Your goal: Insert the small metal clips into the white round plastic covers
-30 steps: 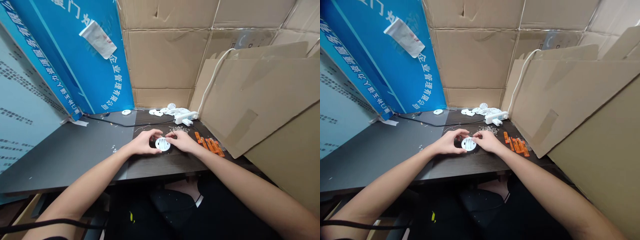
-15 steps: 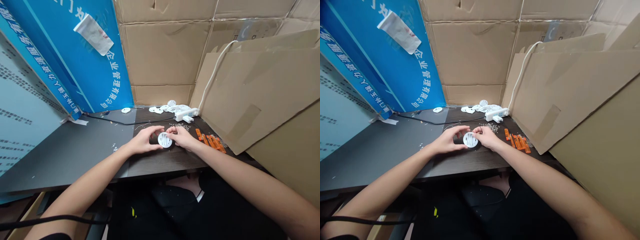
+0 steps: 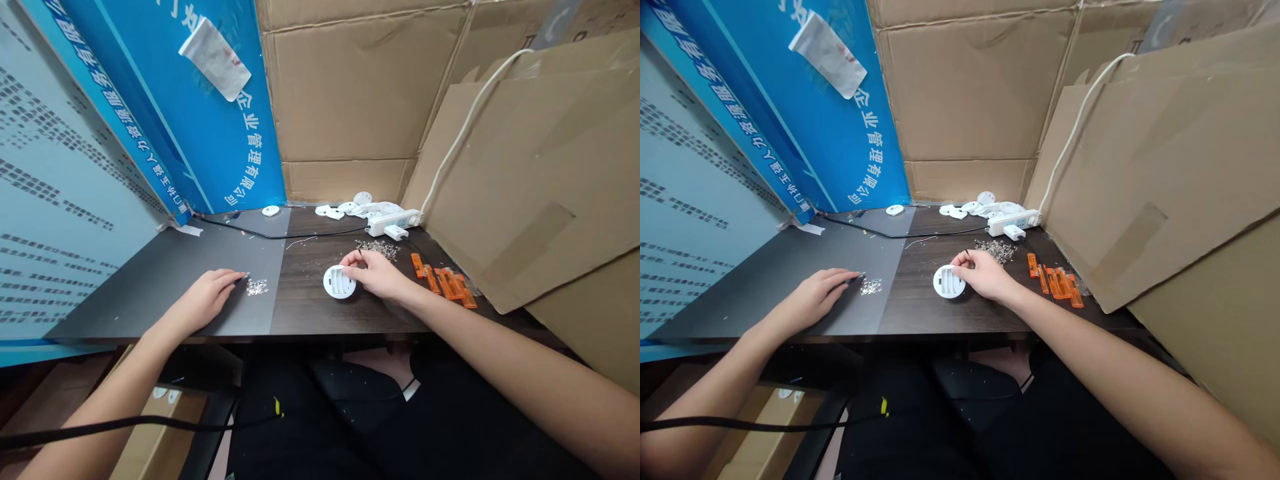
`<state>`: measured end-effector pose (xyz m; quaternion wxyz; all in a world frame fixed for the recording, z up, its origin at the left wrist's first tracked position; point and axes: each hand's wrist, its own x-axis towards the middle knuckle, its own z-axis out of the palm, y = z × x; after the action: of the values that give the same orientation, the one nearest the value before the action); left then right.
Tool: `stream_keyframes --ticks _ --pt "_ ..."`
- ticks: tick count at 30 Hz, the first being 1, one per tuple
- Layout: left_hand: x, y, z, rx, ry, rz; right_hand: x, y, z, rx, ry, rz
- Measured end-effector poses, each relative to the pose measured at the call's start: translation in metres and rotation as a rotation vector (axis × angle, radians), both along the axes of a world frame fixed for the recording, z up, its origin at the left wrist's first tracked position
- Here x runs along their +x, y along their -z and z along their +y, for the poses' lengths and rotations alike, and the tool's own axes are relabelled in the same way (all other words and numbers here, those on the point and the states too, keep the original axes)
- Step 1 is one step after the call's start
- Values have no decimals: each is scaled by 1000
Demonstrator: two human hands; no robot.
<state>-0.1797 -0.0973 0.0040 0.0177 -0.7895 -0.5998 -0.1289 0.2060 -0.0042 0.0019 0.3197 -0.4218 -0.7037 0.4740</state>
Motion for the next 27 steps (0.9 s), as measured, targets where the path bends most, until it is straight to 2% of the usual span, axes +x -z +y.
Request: stream_keyframes --ticks 3,8,13,19,23,25,27 --pt "-1 12 1 38 19 12 -2 0 -2 6 -14 -4" --pt "-1 14 -1 65 12 59 -1 1 -2 -6 -11 0" --pt "-1 9 -32 98 -68 66 2 -2 -3 -22 6 -20" --pt "12 9 -74 67 182 30 2 -4 0 -159 95 13" --pt "33 -6 -73 0 298 -108 3 -6 0 -256 134 27" --pt "49 -21 -59 18 347 -267 4 -7 0 -295 149 17" --pt "70 -37 -36 85 390 -429 4 -7 1 -319 160 3"
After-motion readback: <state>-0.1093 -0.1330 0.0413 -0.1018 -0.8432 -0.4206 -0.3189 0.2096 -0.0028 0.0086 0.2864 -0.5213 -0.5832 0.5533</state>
